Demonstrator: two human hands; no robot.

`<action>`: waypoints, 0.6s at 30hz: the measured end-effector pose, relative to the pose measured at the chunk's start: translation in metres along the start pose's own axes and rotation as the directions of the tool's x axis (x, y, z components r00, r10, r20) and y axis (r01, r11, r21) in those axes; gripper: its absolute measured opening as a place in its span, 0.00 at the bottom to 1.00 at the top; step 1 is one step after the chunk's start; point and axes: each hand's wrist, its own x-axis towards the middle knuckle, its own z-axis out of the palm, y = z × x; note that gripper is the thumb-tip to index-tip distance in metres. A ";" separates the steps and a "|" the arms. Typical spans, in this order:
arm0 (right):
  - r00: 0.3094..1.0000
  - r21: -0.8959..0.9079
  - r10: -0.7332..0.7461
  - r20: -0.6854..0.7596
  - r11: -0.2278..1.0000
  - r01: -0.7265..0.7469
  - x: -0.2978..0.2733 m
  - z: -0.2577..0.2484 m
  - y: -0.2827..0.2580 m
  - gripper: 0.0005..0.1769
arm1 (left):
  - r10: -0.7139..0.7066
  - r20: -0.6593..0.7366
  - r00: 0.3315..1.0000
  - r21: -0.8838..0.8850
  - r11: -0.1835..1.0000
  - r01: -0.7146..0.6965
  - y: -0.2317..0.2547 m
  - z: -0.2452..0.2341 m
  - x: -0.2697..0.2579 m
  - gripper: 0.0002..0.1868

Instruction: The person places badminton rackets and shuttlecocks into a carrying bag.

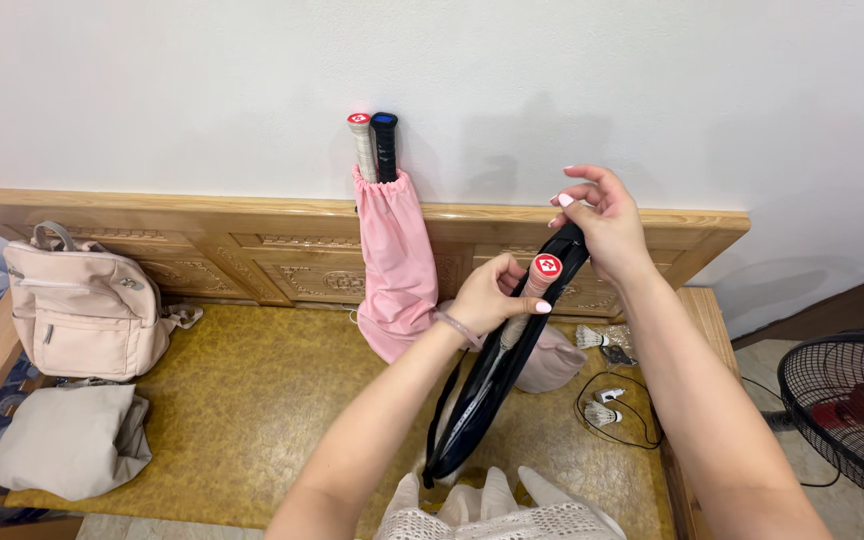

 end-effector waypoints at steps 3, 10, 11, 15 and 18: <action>0.987 -0.129 -0.150 0.058 0.979 0.157 -0.001 0.003 0.009 0.17 | 0.168 -0.275 0.947 0.341 0.938 -0.067 0.016 0.007 -0.016 0.29; 0.982 -0.633 -0.127 0.138 0.751 0.186 -0.025 0.011 0.000 0.15 | 0.509 -0.344 0.789 0.468 0.821 -0.326 0.026 -0.004 -0.036 0.18; 0.984 -0.671 -0.145 0.101 0.720 0.175 -0.026 0.013 0.001 0.15 | 0.506 -0.387 0.771 0.413 0.843 -0.346 0.025 -0.008 -0.038 0.19; 0.981 -0.645 -0.194 -0.003 0.750 0.146 -0.025 0.006 0.007 0.16 | 0.186 -0.281 0.941 -0.335 0.900 -0.278 0.024 -0.045 -0.049 0.21; 0.973 -0.628 -0.231 0.025 0.753 0.195 -0.024 0.009 0.016 0.17 | 0.151 -0.097 0.984 -0.159 0.973 -0.165 0.021 -0.045 -0.037 0.21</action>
